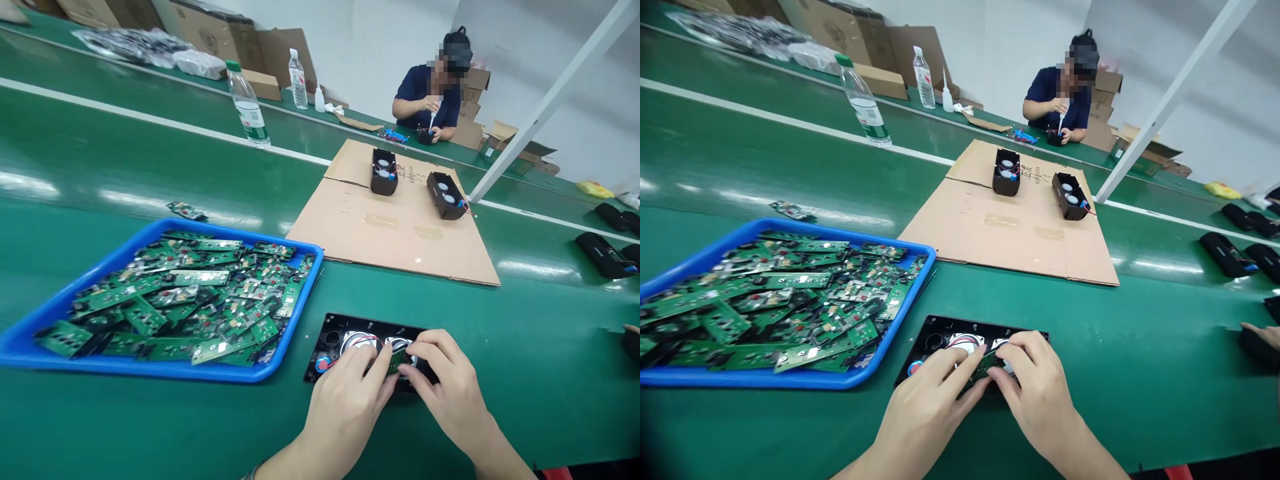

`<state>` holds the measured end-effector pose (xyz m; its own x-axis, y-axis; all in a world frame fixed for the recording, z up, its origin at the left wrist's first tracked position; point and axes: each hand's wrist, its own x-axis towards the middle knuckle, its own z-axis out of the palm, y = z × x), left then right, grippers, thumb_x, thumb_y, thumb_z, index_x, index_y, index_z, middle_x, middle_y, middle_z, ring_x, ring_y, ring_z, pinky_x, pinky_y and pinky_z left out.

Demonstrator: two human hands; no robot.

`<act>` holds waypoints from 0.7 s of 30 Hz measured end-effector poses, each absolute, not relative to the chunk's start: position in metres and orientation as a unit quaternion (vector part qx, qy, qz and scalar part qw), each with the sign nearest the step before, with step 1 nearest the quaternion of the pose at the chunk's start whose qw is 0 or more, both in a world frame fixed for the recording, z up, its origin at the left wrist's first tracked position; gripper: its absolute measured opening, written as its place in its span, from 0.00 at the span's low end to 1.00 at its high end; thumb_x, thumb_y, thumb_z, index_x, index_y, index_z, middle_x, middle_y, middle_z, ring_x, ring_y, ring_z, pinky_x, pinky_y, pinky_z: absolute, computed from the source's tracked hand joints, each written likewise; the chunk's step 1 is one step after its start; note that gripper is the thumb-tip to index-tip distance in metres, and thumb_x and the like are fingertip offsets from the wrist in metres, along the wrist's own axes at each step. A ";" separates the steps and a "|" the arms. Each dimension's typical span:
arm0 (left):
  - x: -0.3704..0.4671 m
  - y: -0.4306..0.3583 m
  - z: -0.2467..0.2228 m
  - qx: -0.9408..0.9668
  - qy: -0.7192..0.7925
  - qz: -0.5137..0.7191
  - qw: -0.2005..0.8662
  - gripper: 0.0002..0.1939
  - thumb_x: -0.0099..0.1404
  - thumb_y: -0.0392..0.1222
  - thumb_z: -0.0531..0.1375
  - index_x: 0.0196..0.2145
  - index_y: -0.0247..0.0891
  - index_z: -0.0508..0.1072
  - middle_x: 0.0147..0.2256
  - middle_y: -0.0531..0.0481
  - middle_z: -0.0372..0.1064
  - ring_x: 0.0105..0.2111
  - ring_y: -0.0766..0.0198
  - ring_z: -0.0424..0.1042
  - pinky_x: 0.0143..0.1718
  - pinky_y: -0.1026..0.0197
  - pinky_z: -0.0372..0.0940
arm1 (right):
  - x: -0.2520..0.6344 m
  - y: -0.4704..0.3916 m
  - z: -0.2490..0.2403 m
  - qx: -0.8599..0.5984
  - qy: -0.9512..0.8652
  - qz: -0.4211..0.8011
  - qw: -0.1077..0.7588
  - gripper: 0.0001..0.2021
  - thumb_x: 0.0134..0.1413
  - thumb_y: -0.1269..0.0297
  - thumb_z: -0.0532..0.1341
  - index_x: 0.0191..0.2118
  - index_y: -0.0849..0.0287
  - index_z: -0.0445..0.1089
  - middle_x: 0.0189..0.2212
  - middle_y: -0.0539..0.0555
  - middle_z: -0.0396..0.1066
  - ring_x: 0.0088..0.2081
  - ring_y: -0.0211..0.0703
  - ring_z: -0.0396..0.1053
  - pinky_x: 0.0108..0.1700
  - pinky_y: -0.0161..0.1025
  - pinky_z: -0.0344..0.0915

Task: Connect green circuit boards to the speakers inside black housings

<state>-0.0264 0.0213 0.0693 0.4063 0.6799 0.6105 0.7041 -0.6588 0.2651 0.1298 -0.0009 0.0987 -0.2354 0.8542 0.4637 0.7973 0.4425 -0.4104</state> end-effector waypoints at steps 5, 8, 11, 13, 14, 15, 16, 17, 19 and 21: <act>-0.024 0.022 0.069 -0.847 -0.412 -0.335 0.024 0.11 0.66 0.35 0.48 0.39 0.32 0.69 0.26 0.47 0.69 0.26 0.60 0.72 0.20 0.62 0.65 | 0.133 0.001 0.094 -0.520 -0.788 0.040 0.327 0.06 0.59 0.74 0.54 0.40 0.59 0.63 0.34 0.54 0.65 0.35 0.39 0.66 0.35 0.34 0.66; -0.022 0.024 0.071 -0.848 -0.415 -0.328 0.028 0.10 0.64 0.34 0.49 0.37 0.33 0.69 0.26 0.48 0.69 0.25 0.60 0.72 0.20 0.62 0.65 | 0.133 0.003 0.096 -0.524 -0.783 0.068 0.329 0.06 0.59 0.74 0.53 0.39 0.58 0.63 0.34 0.54 0.65 0.34 0.37 0.66 0.34 0.33 0.66; -0.021 0.025 0.073 -0.853 -0.412 -0.318 0.032 0.08 0.62 0.32 0.51 0.33 0.34 0.69 0.24 0.50 0.68 0.24 0.61 0.71 0.19 0.62 0.64 | 0.134 0.008 0.102 -0.519 -0.799 0.115 0.283 0.06 0.60 0.72 0.51 0.36 0.59 0.63 0.33 0.53 0.63 0.31 0.37 0.64 0.31 0.32 0.65; -0.021 0.024 0.074 -0.860 -0.407 -0.307 0.039 0.09 0.60 0.30 0.51 0.31 0.35 0.69 0.23 0.51 0.67 0.23 0.61 0.70 0.18 0.63 0.63 | 0.136 0.011 0.106 -0.500 -0.828 0.110 0.228 0.08 0.60 0.72 0.49 0.34 0.60 0.63 0.32 0.54 0.62 0.29 0.37 0.62 0.29 0.33 0.64; -0.022 0.024 0.074 -0.864 -0.403 -0.300 0.044 0.10 0.60 0.28 0.50 0.31 0.35 0.70 0.23 0.51 0.67 0.22 0.62 0.69 0.18 0.63 0.62 | 0.138 0.013 0.108 -0.490 -0.842 0.098 0.203 0.09 0.60 0.72 0.48 0.33 0.60 0.64 0.32 0.54 0.61 0.28 0.37 0.61 0.28 0.33 0.64; -0.022 0.024 0.074 -0.867 -0.399 -0.295 0.048 0.11 0.60 0.27 0.49 0.32 0.35 0.70 0.22 0.51 0.67 0.22 0.62 0.69 0.18 0.63 0.62 | 0.141 0.013 0.109 -0.479 -0.854 0.086 0.183 0.11 0.60 0.72 0.47 0.32 0.60 0.64 0.32 0.54 0.61 0.28 0.37 0.60 0.27 0.34 0.63; -0.023 0.023 0.074 -0.870 -0.395 -0.291 0.050 0.12 0.60 0.27 0.48 0.32 0.34 0.70 0.22 0.51 0.67 0.22 0.63 0.69 0.18 0.63 0.61 | 0.144 0.013 0.110 -0.469 -0.863 0.079 0.170 0.12 0.60 0.72 0.47 0.32 0.59 0.65 0.32 0.54 0.61 0.28 0.37 0.60 0.28 0.34 0.63; -0.024 0.023 0.074 -0.872 -0.392 -0.290 0.049 0.12 0.60 0.27 0.48 0.33 0.34 0.70 0.22 0.51 0.67 0.22 0.63 0.68 0.17 0.63 0.61 | 0.148 0.013 0.110 -0.461 -0.868 0.079 0.165 0.13 0.60 0.73 0.46 0.32 0.59 0.66 0.32 0.54 0.61 0.30 0.37 0.61 0.29 0.34 0.63; -0.026 0.024 0.073 -0.874 -0.390 -0.290 0.037 0.11 0.61 0.29 0.49 0.34 0.34 0.70 0.23 0.51 0.67 0.22 0.62 0.69 0.18 0.63 0.62 | 0.156 0.010 0.108 -0.459 -0.868 0.083 0.171 0.09 0.59 0.71 0.50 0.39 0.56 0.67 0.38 0.56 0.62 0.38 0.41 0.63 0.37 0.38 0.66; -0.029 0.025 0.071 -0.870 -0.391 -0.299 0.023 0.09 0.62 0.31 0.50 0.36 0.33 0.70 0.24 0.50 0.68 0.24 0.61 0.70 0.19 0.62 0.65 | 0.159 0.007 0.101 -0.485 -0.857 0.076 0.156 0.20 0.54 0.62 0.59 0.53 0.56 0.60 0.48 0.60 0.60 0.49 0.50 0.60 0.47 0.51 0.64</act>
<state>-0.0285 0.0253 0.0711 0.5154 0.6663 0.5389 0.6941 -0.6934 0.1935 0.1591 0.0072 0.1010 -0.4797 0.8558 0.1939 0.8080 0.5170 -0.2827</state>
